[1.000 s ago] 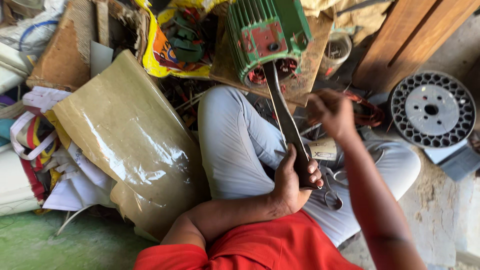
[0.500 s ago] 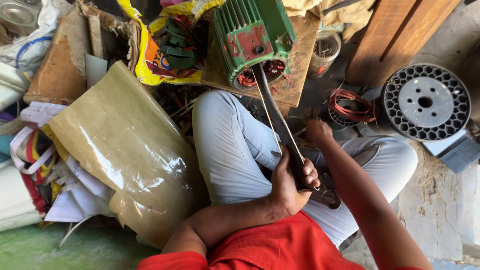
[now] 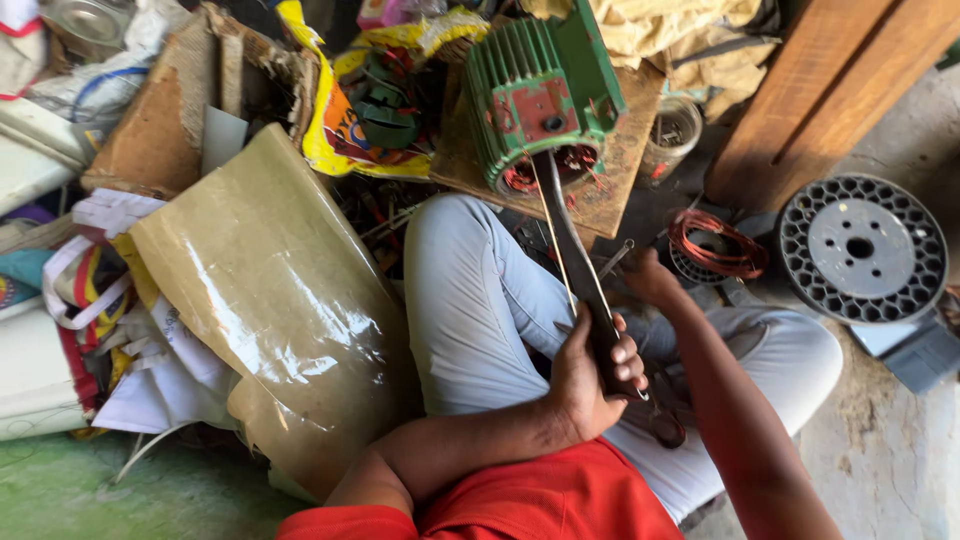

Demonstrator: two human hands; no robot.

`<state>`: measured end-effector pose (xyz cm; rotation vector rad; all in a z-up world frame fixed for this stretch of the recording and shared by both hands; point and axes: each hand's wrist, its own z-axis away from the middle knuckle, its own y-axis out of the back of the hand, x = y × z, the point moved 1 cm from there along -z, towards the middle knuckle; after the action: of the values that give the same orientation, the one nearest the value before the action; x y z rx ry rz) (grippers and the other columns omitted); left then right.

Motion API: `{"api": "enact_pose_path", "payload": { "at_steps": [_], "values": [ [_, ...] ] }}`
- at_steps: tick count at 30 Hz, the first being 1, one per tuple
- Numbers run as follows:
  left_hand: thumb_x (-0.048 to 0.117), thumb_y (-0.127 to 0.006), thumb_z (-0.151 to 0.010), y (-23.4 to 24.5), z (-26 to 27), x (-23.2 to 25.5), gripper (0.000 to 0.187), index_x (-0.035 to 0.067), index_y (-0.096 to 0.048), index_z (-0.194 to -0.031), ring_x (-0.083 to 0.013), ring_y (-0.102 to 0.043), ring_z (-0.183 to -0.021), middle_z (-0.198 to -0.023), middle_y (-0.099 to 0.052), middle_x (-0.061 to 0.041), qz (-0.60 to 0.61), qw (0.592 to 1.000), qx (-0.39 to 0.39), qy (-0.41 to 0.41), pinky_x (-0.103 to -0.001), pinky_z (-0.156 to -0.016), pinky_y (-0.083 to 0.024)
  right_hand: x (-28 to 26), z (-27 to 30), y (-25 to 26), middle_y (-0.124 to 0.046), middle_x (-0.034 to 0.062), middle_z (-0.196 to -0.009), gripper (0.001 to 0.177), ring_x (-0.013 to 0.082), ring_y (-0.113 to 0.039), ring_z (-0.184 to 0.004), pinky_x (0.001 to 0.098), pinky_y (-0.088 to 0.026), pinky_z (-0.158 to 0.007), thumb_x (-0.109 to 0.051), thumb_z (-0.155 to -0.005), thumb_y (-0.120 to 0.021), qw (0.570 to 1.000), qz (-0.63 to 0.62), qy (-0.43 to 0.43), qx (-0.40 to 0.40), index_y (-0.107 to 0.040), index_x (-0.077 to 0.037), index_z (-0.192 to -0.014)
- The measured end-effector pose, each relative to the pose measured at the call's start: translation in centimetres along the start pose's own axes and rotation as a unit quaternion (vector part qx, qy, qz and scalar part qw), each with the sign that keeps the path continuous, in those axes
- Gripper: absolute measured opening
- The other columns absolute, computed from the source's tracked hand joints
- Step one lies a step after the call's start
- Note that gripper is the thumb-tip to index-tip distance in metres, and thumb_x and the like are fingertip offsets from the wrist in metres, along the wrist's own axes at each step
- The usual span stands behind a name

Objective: The person is repairing a green electric motor by hand. They use a wooden stick to adjust copper windings, cut a piece of cardboard with scissors, and use pliers and a hammer to secure the components.

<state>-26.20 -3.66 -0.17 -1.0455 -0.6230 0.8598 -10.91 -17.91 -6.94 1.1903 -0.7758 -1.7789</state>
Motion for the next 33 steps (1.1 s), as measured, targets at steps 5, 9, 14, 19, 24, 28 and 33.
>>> {"api": "enact_pose_path", "payload": {
  "at_steps": [5,9,14,19,24,28,33],
  "values": [
    [0.066,-0.038,-0.110,0.4,-0.1,-0.3,0.051,0.020,-0.056,-0.099,-0.0108,-0.041,-0.058,-0.065,-0.043,0.005,0.019,0.999,-0.030,0.007,-0.030,-0.065,-0.039,5.1,1.8,1.6,-0.067,0.0269,-0.127,0.057,0.0360,-0.065,-0.114,0.0447,-0.051,-0.094,-0.018,-0.093,-0.069,0.994,-0.040,0.104,0.018,-0.053,-0.006,-0.146],
    [0.068,-0.037,-0.109,0.4,0.1,-0.5,0.054,0.020,-0.056,-0.094,-0.0109,-0.039,-0.056,-0.063,-0.042,0.005,-0.002,1.000,-0.002,0.010,-0.030,-0.063,-0.037,6.6,7.1,6.4,-0.064,0.0168,-0.122,0.054,0.0218,-0.062,-0.088,0.0331,-0.051,-0.073,0.002,-0.100,-0.057,0.930,-0.284,0.200,0.117,-0.053,-0.003,-0.153],
    [0.069,-0.036,-0.110,0.7,-0.2,-1.4,0.056,0.019,-0.057,-0.094,-0.0106,-0.038,-0.056,-0.063,-0.042,0.005,0.020,0.999,-0.028,0.004,-0.030,-0.064,-0.037,0.2,10.5,11.9,-0.055,0.0068,-0.101,0.033,0.0117,-0.056,-0.079,0.0233,-0.048,-0.071,-0.011,-0.116,-0.061,0.782,-0.368,0.392,0.316,-0.039,-0.001,-0.137],
    [0.069,-0.036,-0.111,0.9,-0.2,-1.6,0.056,0.020,-0.057,-0.093,-0.0108,-0.038,-0.056,-0.063,-0.041,0.005,0.039,0.999,-0.029,0.013,-0.030,-0.063,-0.037,-2.4,6.4,12.0,-0.060,0.0019,-0.088,0.037,0.0079,-0.060,-0.073,0.0251,-0.041,-0.067,-0.031,-0.113,-0.059,0.720,-0.291,0.416,0.473,-0.050,0.000,-0.132],
    [0.070,-0.037,-0.111,1.3,-0.2,-1.5,0.058,0.020,-0.056,-0.089,-0.0110,-0.038,-0.055,-0.062,-0.041,0.005,0.035,0.999,-0.037,0.017,-0.029,-0.061,-0.037,-5.6,2.5,7.1,-0.066,0.0106,-0.097,0.037,0.0331,-0.066,-0.083,0.0479,-0.052,-0.069,-0.008,-0.087,-0.067,0.820,0.099,0.483,0.290,-0.068,-0.007,-0.124],
    [0.071,-0.038,-0.109,1.1,0.1,-2.3,0.059,0.019,-0.056,-0.088,-0.0117,-0.038,-0.053,-0.060,-0.040,0.004,0.071,0.996,-0.052,0.030,-0.030,-0.060,-0.037,-7.5,4.7,9.0,-0.065,0.0149,-0.108,0.040,0.0365,-0.066,-0.095,0.0449,-0.053,-0.074,-0.006,-0.094,-0.066,0.778,0.053,0.519,0.350,-0.066,-0.008,-0.134],
    [0.070,-0.037,-0.110,1.3,-0.1,-1.4,0.059,0.019,-0.056,-0.089,-0.0111,-0.039,-0.056,-0.062,-0.041,0.005,0.053,0.997,-0.042,0.034,-0.029,-0.061,-0.037,-8.9,6.5,12.9,-0.059,0.0150,-0.097,0.030,0.0345,-0.060,-0.086,0.0440,-0.049,-0.072,-0.012,-0.099,-0.069,0.783,0.138,0.389,0.465,-0.059,-0.006,-0.127]
  ]
}}
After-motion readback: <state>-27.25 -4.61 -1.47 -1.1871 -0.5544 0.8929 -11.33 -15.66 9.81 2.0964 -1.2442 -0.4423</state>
